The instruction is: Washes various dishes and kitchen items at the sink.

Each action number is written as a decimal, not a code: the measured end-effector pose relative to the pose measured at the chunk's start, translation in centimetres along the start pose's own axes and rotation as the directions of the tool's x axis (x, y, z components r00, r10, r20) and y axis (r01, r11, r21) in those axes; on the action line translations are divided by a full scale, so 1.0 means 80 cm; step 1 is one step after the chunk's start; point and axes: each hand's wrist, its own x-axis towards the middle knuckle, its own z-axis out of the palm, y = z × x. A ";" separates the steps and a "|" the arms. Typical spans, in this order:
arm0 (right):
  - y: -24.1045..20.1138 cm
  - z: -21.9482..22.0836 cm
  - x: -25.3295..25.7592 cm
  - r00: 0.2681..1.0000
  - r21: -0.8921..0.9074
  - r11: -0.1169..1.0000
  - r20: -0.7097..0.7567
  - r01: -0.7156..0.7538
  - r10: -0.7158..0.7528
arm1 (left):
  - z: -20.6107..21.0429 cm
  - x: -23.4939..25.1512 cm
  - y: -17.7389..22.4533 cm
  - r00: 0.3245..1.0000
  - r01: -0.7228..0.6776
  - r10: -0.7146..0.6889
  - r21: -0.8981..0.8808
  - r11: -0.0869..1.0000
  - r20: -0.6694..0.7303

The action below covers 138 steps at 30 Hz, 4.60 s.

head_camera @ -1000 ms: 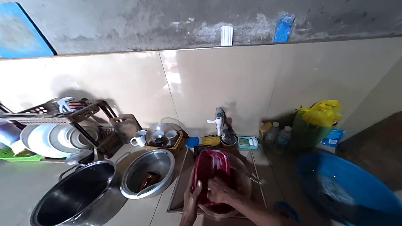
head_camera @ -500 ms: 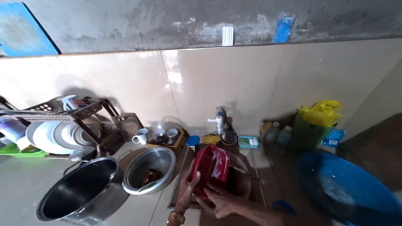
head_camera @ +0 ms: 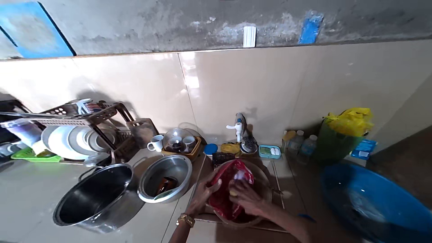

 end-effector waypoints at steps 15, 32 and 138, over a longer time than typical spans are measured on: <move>-0.048 0.048 -0.030 0.952 0.029 0.999 -0.300 -0.045 0.052 | -0.005 0.004 0.021 0.994 0.106 -0.107 0.098 0.990 0.008; -0.096 -0.003 0.031 0.938 0.530 0.810 -0.077 -0.249 0.339 | 0.079 -0.022 -0.051 0.912 -0.049 -0.168 -0.504 0.862 -0.374; -0.069 -0.038 0.011 0.899 0.571 0.806 -0.255 -0.156 0.355 | 0.053 -0.026 -0.060 0.963 0.019 -0.182 -0.620 0.784 -0.200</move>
